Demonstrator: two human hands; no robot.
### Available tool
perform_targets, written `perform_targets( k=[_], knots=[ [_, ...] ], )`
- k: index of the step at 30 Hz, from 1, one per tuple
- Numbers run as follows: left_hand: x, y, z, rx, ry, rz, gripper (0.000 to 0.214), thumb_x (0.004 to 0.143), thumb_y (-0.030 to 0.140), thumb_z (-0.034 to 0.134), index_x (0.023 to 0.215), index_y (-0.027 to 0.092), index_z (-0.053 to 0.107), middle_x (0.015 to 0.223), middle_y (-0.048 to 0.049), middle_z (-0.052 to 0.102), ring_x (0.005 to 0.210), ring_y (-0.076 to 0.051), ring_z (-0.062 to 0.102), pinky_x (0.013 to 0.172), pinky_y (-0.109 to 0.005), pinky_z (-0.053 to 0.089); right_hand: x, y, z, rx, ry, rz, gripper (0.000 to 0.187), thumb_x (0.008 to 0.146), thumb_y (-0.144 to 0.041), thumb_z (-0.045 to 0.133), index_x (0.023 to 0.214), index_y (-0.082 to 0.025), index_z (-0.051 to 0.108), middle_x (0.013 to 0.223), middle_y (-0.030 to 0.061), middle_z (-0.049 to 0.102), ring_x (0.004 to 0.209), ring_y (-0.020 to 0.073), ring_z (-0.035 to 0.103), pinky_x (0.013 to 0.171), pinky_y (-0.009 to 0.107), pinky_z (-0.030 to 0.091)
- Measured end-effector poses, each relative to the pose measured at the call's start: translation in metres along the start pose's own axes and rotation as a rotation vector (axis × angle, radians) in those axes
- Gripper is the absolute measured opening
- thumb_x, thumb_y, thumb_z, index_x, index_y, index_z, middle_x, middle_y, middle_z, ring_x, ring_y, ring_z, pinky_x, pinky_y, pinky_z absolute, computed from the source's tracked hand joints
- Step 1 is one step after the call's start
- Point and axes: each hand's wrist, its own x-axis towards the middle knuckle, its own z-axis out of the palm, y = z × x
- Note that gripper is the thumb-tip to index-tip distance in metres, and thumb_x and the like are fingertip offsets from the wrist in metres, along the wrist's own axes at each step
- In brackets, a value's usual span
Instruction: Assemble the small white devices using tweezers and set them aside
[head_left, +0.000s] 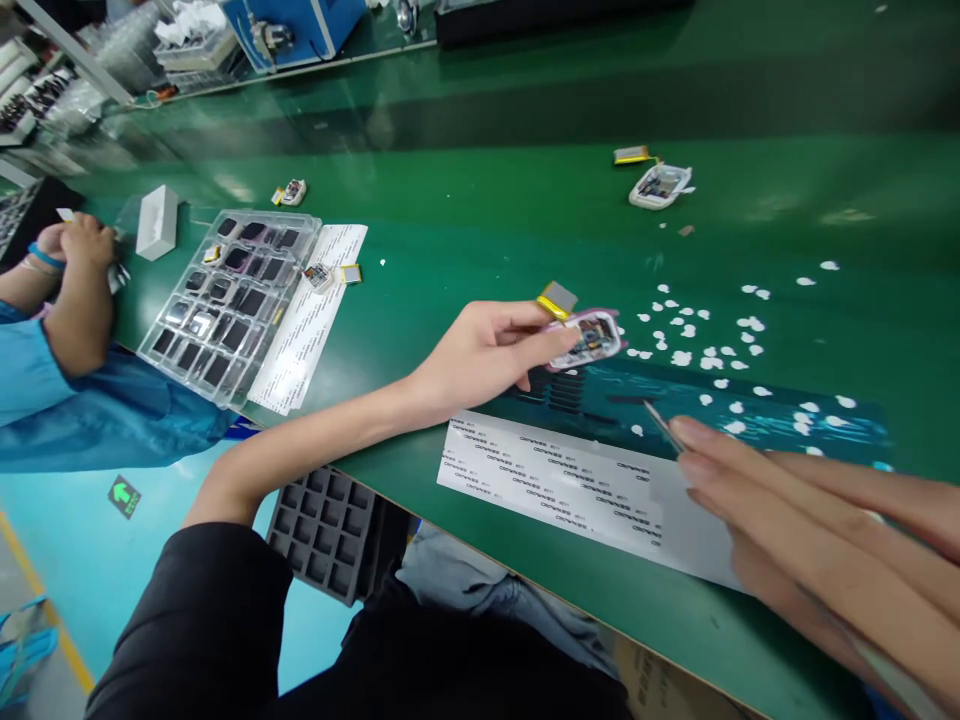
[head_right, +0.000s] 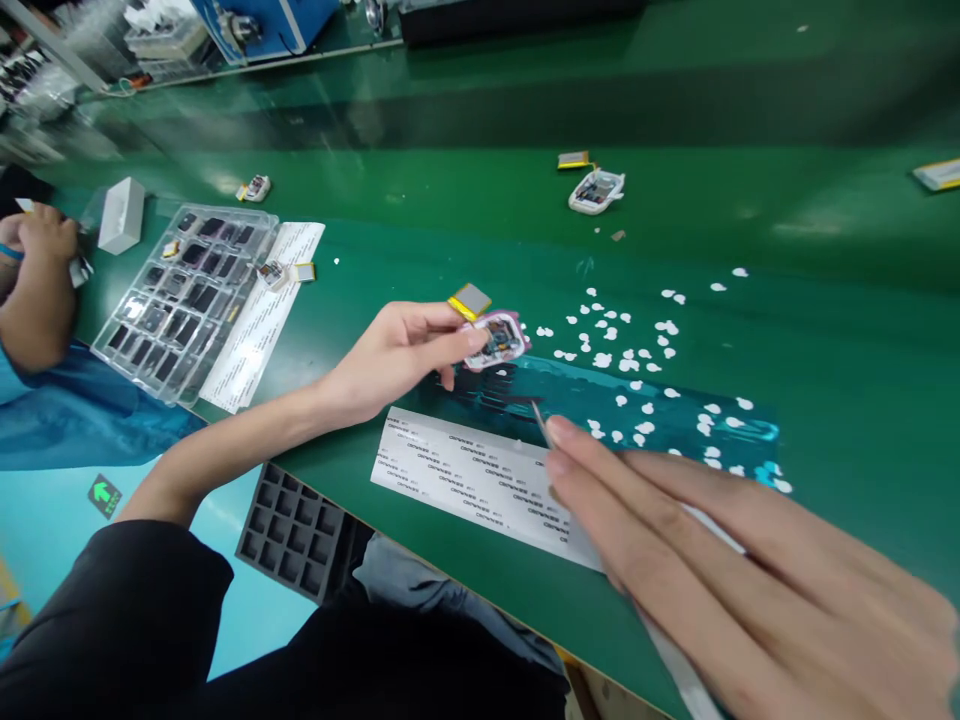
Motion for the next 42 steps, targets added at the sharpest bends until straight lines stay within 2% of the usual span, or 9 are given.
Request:
perform_targets(
  k=[4,10,15,20,26,29,33,39,42],
  knots=[
    [-0.006,-0.005,0.011,-0.099,0.038,0.020,0.030,0.077,0.038,0.087,0.089,0.016,0.070,0.079,0.0011,0.067,0.067,-0.008,0.061,0.061,-0.023,0.054,0.001,-0.008,0.000,-0.051,-0.052,-0.153,0.068,0.101,-0.019,0.047,0.165,-0.034,0.030,0.152,-0.0008,0.059,0.138,0.0235,0.061,0.123,0.045,0.049],
    [-0.015,0.000,0.024,-0.373,0.004,-0.168,0.039,0.081,0.028,0.084,0.081,0.021,0.046,0.079,0.0015,0.072,0.072,-0.014,0.077,0.071,-0.028,0.066,0.000,-0.003,0.008,-0.055,-0.013,-0.103,0.069,0.100,-0.024,0.052,0.164,-0.039,0.032,0.148,-0.0042,0.062,0.132,0.0249,0.065,0.118,0.048,0.054],
    [-0.018,0.001,0.026,-0.390,-0.023,-0.192,0.033,0.082,0.024,0.083,0.076,0.019,0.050,0.074,0.0019,0.070,0.070,-0.015,0.078,0.078,-0.032,0.069,0.002,-0.005,0.013,-0.087,0.028,-0.137,0.071,0.098,-0.021,0.051,0.165,-0.037,0.030,0.145,-0.0054,0.064,0.134,0.0233,0.064,0.118,0.048,0.056],
    [-0.020,0.001,0.028,-0.410,-0.018,-0.194,0.031,0.083,0.017,0.079,0.072,0.018,0.051,0.070,0.0023,0.070,0.065,-0.012,0.076,0.069,-0.026,0.067,-0.002,0.002,0.015,-0.050,-0.012,-0.125,0.074,0.097,-0.019,0.057,0.163,-0.039,0.032,0.146,-0.0058,0.063,0.131,0.0256,0.066,0.117,0.050,0.057],
    [-0.020,-0.004,0.029,-0.397,0.012,-0.176,0.037,0.080,0.022,0.085,0.069,0.019,0.049,0.067,0.0038,0.067,0.065,-0.013,0.075,0.065,-0.025,0.066,-0.005,0.024,0.027,-0.192,0.104,-0.412,0.065,0.095,-0.024,0.050,0.156,-0.044,0.045,0.144,-0.0094,0.064,0.133,0.0198,0.064,0.124,0.043,0.049],
    [-0.019,-0.006,0.029,-0.371,0.037,-0.167,0.039,0.078,0.021,0.085,0.067,0.019,0.048,0.065,0.0048,0.064,0.066,-0.012,0.074,0.065,-0.025,0.065,-0.002,0.023,0.027,-0.175,0.114,-0.408,0.063,0.094,-0.024,0.043,0.155,-0.040,0.047,0.145,-0.0064,0.065,0.136,0.0206,0.063,0.125,0.044,0.047],
    [-0.019,-0.006,0.030,-0.345,0.064,-0.166,0.041,0.076,0.020,0.086,0.065,0.019,0.047,0.061,0.0064,0.058,0.064,-0.011,0.071,0.062,-0.024,0.063,0.003,0.017,0.025,-0.172,0.133,-0.455,0.061,0.093,-0.021,0.041,0.153,-0.023,0.052,0.147,0.0046,0.065,0.138,0.0264,0.061,0.127,0.046,0.044],
    [-0.023,-0.005,0.032,-0.282,0.073,-0.117,0.046,0.074,0.036,0.090,0.071,0.019,0.048,0.064,0.0066,0.058,0.069,-0.012,0.072,0.067,-0.026,0.064,0.001,0.015,0.030,-0.145,0.135,-0.357,0.056,0.099,-0.028,0.050,0.154,-0.036,0.049,0.143,-0.0043,0.067,0.132,0.0214,0.065,0.121,0.045,0.052],
    [-0.023,-0.005,0.034,-0.314,0.057,-0.095,0.036,0.079,0.031,0.085,0.083,0.019,0.052,0.070,0.0056,0.065,0.071,-0.013,0.075,0.070,-0.026,0.064,0.000,0.013,0.028,-0.123,0.161,-0.330,0.054,0.102,-0.029,0.050,0.156,-0.031,0.048,0.142,-0.0019,0.068,0.131,0.0223,0.066,0.119,0.045,0.053]
  ],
)
